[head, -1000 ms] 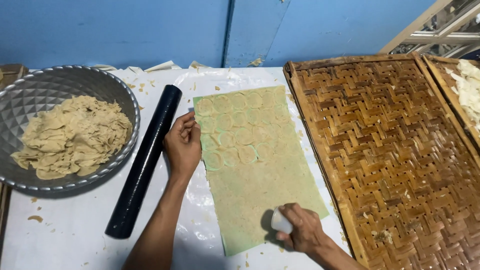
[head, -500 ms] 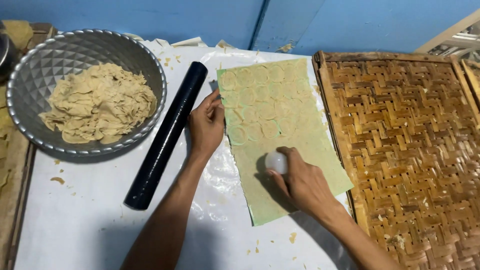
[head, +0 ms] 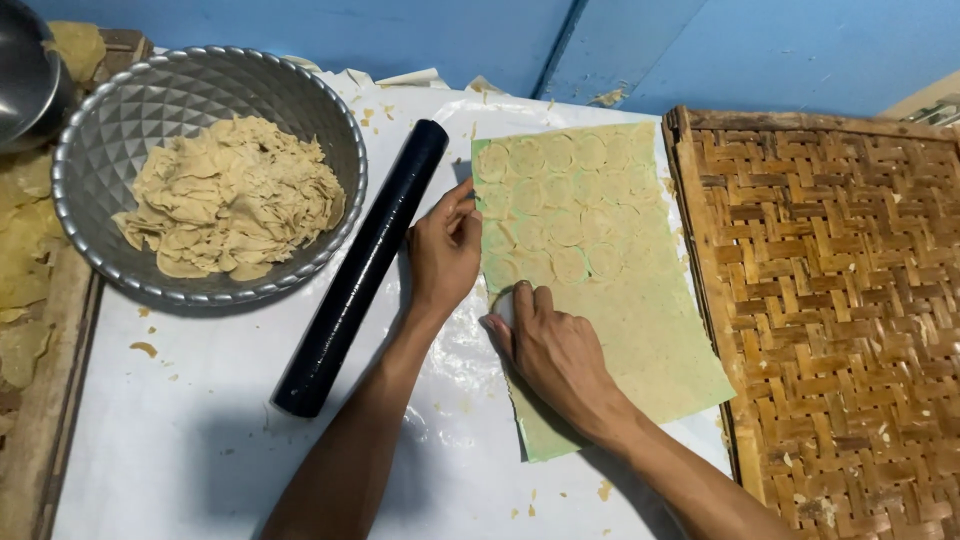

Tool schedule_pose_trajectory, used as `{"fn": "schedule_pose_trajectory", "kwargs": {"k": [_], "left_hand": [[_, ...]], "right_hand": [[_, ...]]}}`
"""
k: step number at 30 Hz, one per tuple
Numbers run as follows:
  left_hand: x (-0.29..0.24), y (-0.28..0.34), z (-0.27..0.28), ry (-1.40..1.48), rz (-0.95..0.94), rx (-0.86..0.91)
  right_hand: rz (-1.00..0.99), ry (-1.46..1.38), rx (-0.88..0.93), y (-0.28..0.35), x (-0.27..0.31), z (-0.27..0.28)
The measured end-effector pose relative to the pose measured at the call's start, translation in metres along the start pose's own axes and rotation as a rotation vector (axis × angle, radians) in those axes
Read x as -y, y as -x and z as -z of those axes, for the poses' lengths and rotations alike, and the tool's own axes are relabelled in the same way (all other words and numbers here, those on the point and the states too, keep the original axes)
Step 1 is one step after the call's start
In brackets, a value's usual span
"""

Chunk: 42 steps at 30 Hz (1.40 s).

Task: Rolling out dough and cutting it into circular shapes using a mold.

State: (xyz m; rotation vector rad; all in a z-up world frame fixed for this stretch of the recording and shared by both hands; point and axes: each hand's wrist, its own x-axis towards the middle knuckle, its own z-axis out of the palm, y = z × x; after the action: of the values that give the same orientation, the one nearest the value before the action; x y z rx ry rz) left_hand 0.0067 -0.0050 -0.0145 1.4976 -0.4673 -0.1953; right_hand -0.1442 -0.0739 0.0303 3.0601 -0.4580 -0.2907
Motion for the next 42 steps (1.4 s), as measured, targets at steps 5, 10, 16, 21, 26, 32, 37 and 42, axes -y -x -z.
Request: {"fn": "schedule_pose_trajectory", "kwargs": {"k": [5,10,16,21,26,32,37,42], "left_hand": [[-0.003,-0.001,0.000,-0.007,0.001,0.006],[-0.004,0.000,0.001,-0.020,0.001,0.010],[-0.009,0.001,0.002,-0.031,-0.014,0.017],[0.000,-0.001,0.002,-0.067,0.018,0.021],[-0.002,0.001,0.002,-0.034,0.014,0.010],[-0.003,0.001,-0.001,-0.021,-0.006,-0.001],[-0.004,0.000,-0.001,-0.022,-0.006,-0.004],[-0.004,0.000,-0.001,-0.052,-0.024,-0.002]], "right_hand": [[0.124,-0.009,0.050,-0.003,-0.009,0.025],[0.102,0.073,-0.006,-0.001,-0.007,0.014],[0.116,-0.040,0.084,0.001,-0.005,0.030],[0.026,-0.427,0.057,0.005,-0.021,0.019],[-0.055,-0.342,-0.019,0.017,-0.046,0.022],[-0.015,-0.261,0.047,0.018,-0.043,0.031],[-0.017,-0.218,0.091,0.010,-0.039,0.026],[-0.080,-0.023,0.015,0.005,-0.021,0.020]]}}
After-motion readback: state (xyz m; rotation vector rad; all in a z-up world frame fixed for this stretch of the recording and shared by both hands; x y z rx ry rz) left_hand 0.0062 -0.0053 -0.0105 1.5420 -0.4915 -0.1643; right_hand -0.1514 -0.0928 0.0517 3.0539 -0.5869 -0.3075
